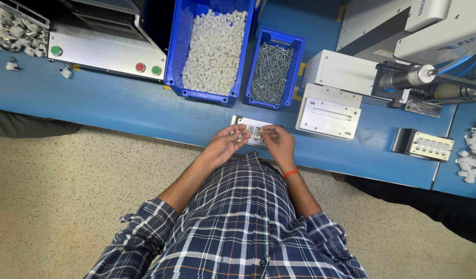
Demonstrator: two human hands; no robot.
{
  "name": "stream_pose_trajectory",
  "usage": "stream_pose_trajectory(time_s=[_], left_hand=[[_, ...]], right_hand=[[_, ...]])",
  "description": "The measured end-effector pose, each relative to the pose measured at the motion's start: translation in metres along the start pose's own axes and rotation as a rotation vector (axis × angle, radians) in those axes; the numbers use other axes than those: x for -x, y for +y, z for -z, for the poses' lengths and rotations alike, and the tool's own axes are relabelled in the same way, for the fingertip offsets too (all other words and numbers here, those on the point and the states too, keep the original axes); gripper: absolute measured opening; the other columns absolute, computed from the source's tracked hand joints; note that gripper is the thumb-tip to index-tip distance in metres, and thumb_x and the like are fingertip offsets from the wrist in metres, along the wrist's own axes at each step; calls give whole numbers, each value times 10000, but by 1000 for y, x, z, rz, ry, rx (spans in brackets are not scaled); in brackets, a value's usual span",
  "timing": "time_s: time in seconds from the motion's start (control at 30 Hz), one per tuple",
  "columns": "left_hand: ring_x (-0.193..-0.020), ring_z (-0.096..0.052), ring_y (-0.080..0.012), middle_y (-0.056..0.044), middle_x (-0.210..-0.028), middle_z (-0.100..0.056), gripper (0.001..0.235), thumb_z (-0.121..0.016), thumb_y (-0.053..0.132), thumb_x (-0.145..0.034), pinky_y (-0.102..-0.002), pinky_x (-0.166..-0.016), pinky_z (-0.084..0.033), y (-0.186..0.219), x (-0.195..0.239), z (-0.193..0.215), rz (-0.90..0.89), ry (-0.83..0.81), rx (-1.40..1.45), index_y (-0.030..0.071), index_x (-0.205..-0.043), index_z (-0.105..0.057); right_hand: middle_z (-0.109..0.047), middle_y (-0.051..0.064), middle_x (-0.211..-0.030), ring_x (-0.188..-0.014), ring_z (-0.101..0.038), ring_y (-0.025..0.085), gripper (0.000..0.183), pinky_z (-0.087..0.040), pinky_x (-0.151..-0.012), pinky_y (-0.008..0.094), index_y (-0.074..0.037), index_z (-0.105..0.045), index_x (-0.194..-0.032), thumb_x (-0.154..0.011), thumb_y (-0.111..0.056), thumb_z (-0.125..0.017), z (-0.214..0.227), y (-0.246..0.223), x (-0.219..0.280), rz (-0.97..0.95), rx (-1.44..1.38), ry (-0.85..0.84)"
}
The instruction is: The person assembles small electrical components by hand, inserting metal pins and white plastic pieces into a multi-slot holder. They repeatedly pick parts from blue bins, place them into the holder, and then move the completed holder aside.
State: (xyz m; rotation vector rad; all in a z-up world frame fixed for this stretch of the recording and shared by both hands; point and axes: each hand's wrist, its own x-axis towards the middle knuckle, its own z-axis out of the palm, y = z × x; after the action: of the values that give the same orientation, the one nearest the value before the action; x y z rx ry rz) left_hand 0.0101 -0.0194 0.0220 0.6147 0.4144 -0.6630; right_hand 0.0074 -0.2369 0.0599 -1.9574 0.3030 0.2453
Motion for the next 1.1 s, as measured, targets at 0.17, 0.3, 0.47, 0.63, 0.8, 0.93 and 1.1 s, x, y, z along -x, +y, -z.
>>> stream_pose_trajectory(time_s=[0.17, 0.3, 0.47, 0.63, 0.8, 0.93, 1.1], left_hand=[[-1195, -640, -254, -159, -1204, -625, 257, -526, 67, -1066, -327, -1032, -551, -5, -6, -17, -87, -66, 10, -46, -1297, -547], [-1199, -636, -237, -162, -1224, -629, 268, -508, 89, -1065, -313, -1019, -558, -4, -7, -28, -139, -47, -22, -30, -1303, -536], [-1218, -637, -189, -122, -1245, -632, 272, -482, 139, -1072, -257, -946, -562, -10, -3, -36, -120, -22, -195, 20, -1311, -534], [-1221, -641, -190, -114, -1241, -651, 252, -479, 161, -1084, -247, -839, -543, -17, -7, -33, -126, -38, -234, 27, -1287, -549], [-1170, -618, -204, -128, -1257, -649, 252, -480, 152, -1096, -259, -811, -548, -24, -15, -30, -154, -14, -151, 19, -1300, -544], [-1193, -664, -167, -119, -1240, -628, 259, -458, 167, -1084, -262, -827, -572, -29, -23, -33, -159, 82, -28, 28, -1295, -514], [-1026, -649, -166, -147, -1237, -652, 281, -445, 189, -1097, -250, -745, -536, -33, -33, -27, -156, 134, -12, 29, -1317, -519]], right_hand=[[-744, 116, -1100, -1064, -732, 213, 162, -595, -925, 367, -12, -650, -1106, -1000, -130, -619, 0, -4, 11, -232, -783, -443], [-733, 126, -1077, -1029, -721, 220, 139, -590, -916, 367, -29, -663, -1087, -1010, -122, -595, -6, 7, 7, -370, -1016, -489], [-721, 86, -1026, -960, -697, 168, 100, -586, -894, 324, -43, -665, -1087, -1016, -109, -641, -10, 22, 6, -449, -1035, -483], [-707, 52, -992, -921, -675, 136, 81, -560, -831, 281, -68, -668, -1081, -1006, -95, -678, -14, 22, 9, -465, -1041, -464], [-743, 85, -967, -900, -708, 132, 87, -565, -776, 262, -82, -644, -1012, -950, -69, -704, -16, 7, 13, -375, -840, -301], [-773, 127, -928, -839, -744, 154, 102, -602, -742, 274, -2, -644, -1001, -936, -6, -723, -16, -9, 13, -110, -581, -171], [-780, 119, -928, -820, -758, 140, 204, -644, -760, 266, 51, -721, -1089, -886, 35, -743, -18, -27, 11, 26, -397, -150]])
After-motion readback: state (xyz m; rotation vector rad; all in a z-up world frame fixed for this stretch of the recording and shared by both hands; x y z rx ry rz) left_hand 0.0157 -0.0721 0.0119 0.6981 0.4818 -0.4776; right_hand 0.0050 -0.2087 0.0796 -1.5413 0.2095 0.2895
